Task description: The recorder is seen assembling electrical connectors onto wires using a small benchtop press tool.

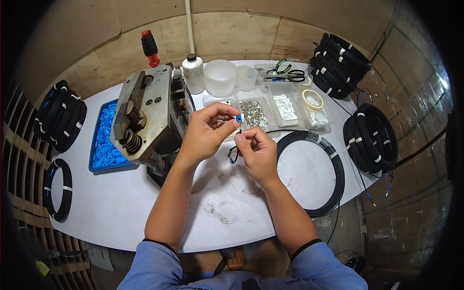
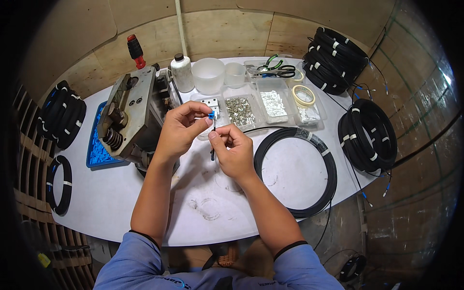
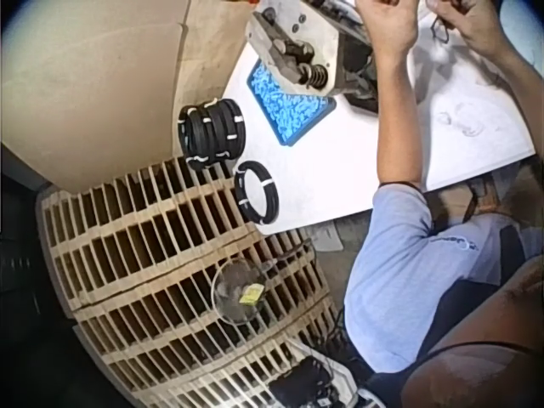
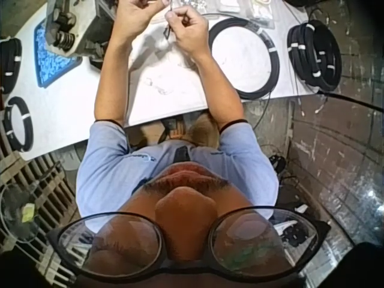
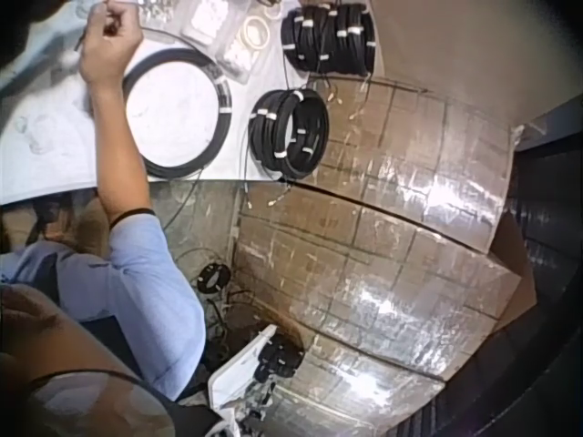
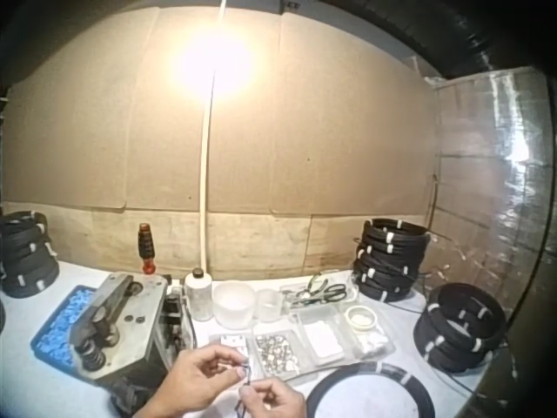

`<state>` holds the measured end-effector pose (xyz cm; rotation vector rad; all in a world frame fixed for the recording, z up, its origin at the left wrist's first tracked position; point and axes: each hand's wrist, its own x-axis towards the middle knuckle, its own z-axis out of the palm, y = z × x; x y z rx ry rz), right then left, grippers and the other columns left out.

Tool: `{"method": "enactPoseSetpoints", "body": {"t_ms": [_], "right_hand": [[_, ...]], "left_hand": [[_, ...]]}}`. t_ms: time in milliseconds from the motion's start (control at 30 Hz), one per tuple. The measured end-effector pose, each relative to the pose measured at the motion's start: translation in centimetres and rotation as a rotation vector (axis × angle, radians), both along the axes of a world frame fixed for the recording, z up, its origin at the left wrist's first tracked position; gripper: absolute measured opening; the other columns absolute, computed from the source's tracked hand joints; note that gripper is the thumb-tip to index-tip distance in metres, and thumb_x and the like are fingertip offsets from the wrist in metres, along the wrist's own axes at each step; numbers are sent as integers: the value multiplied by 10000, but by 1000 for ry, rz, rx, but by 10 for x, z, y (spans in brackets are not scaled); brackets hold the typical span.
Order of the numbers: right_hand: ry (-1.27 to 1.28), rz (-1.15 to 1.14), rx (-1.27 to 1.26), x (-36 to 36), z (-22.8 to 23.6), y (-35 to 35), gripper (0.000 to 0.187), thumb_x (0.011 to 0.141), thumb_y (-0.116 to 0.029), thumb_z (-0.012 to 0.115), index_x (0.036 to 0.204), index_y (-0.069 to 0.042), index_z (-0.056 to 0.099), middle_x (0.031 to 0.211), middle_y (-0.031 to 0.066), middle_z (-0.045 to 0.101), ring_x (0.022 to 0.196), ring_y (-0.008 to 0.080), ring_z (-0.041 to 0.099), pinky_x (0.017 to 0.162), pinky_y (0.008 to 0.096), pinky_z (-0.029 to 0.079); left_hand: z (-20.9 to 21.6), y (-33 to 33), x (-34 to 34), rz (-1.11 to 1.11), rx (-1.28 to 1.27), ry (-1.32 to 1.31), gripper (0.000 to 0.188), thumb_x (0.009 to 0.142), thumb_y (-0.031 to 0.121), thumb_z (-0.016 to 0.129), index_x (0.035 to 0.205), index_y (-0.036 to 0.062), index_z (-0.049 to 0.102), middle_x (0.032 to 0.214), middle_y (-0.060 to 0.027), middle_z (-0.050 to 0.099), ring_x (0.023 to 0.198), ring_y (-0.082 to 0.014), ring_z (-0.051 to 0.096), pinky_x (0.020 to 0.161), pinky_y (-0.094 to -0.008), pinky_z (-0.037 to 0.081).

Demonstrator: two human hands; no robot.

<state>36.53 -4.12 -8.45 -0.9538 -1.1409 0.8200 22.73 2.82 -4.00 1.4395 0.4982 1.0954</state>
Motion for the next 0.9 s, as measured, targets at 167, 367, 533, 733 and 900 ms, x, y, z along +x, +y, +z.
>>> {"method": "enactPoseSetpoints", "body": {"t_ms": [167, 367, 533, 733, 900], "right_hand": [[-6, -4, -6, 0, 0, 0, 145, 925, -149, 666, 888, -15, 621, 669, -15, 596, 611, 28, 519, 568, 195, 420], [-10, -9, -9, 0, 1, -1, 148, 926, -151, 664, 889, -14, 619, 675, -11, 601, 615, 31, 524, 572, 196, 422], [-19, -4, -2, 0, 1, -1, 147, 927, -150, 662, 890, -14, 620, 677, -9, 602, 620, 34, 531, 575, 198, 426], [-11, -4, -7, -1, 0, -1, 145, 926, -148, 662, 893, -13, 621, 679, -9, 606, 625, 34, 538, 581, 198, 433], [-25, -10, 3, -1, -1, 0, 146, 926, -149, 662, 894, -13, 622, 677, -9, 606, 620, 34, 536, 577, 200, 435]], "left_hand": [[1, 0, 0, 0, 8, -1, 191, 844, -17, 688, 1025, -1, 631, 960, -10, 630, 903, -75, 588, 830, -229, 488], [0, 0, 1, -1, -11, -1, 185, 844, -24, 682, 1019, 1, 629, 958, -9, 630, 892, -70, 588, 828, -226, 491], [-3, 2, 1, 5, 15, -9, 181, 849, -7, 685, 1022, -5, 631, 948, -24, 652, 875, -74, 607, 793, -225, 505], [-3, 2, 1, 21, 49, -10, 180, 854, 21, 693, 1021, -10, 636, 935, -41, 674, 860, -79, 624, 759, -228, 516], [-3, 1, 1, 28, 46, 1, 177, 855, 24, 694, 1019, -9, 637, 933, -39, 674, 857, -79, 624, 760, -228, 515]]}}
